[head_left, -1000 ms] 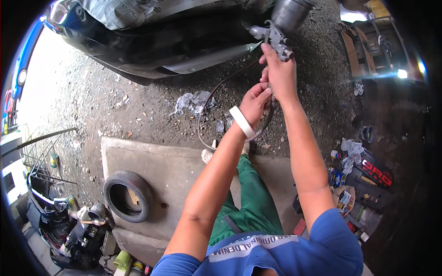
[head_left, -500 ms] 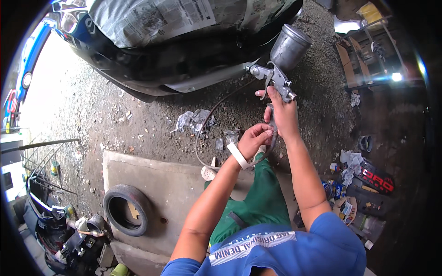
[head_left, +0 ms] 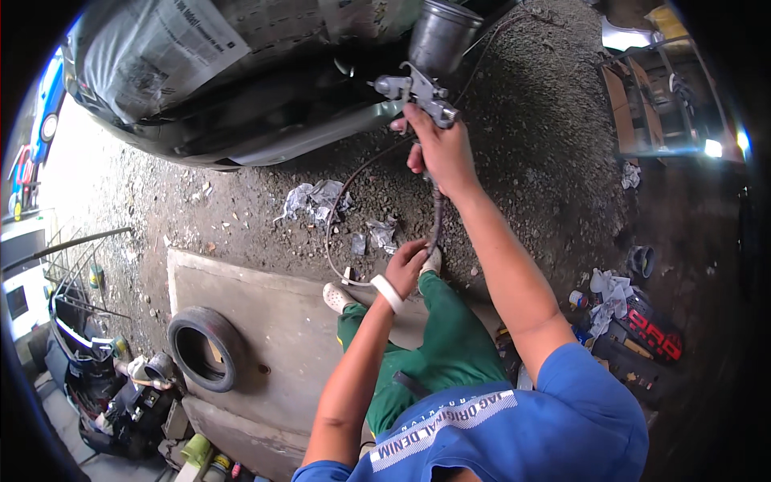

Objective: The person uses a spray gun to apply paint to the front fender and the lower bumper of a black car. They move around the vehicle and adjust the connected air hose to reach different sections of the bodywork.

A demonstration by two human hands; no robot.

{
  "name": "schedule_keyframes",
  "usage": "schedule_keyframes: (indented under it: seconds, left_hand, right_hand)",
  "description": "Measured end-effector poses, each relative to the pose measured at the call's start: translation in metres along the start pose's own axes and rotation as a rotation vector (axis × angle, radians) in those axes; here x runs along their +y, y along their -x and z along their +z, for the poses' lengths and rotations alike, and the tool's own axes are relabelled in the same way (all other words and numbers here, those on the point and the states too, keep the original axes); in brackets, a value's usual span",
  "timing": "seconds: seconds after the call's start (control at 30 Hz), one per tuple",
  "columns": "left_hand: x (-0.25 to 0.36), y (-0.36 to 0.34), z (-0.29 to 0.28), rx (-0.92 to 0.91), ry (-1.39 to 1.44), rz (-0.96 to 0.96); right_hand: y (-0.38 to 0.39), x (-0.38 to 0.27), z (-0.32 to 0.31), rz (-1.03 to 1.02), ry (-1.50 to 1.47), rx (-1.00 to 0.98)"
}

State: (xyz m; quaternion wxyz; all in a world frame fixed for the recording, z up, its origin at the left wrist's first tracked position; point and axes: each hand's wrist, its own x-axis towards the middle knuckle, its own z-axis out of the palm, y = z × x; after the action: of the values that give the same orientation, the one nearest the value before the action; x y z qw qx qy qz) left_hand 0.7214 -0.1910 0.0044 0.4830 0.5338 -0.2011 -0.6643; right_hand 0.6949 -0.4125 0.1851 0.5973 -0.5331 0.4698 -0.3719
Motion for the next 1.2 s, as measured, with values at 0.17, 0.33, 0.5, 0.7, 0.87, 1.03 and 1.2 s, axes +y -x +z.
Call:
schedule_keyframes:
  seconds: [0.17,0.33,0.5,0.7,0.87,1.03,1.2]
  left_hand:
    - [-0.049,0.042,-0.008,0.332,-0.202,0.042]
    - [-0.087,0.075,-0.031,0.428,-0.483,-0.051]
    - [-0.106,0.089,-0.03,0.446,-0.66,-0.068]
    - [-0.111,0.084,-0.015,0.474,-0.667,-0.046]
    - [-0.118,0.083,-0.009,0.47,-0.663,-0.05]
    - [-0.132,0.085,-0.01,0.467,-0.676,-0.095]
    - [-0.144,0.083,-0.008,0.444,-0.715,-0.136]
  right_hand:
    - [-0.025,0.009,-0.012,-0.012,-0.092,-0.036]
    - [-0.04,0.001,-0.032,-0.01,0.061,0.087]
    - [-0.051,-0.003,-0.044,0.029,0.097,0.088]
    - [-0.04,-0.02,-0.04,-0.002,-0.024,-0.177]
    - [-0.046,-0.018,-0.052,-0.055,0.018,-0.221]
    - [-0.077,-0.004,-0.088,-0.047,0.223,-0.122]
    - [-0.114,0.0,-0.137,-0.037,0.284,-0.029]
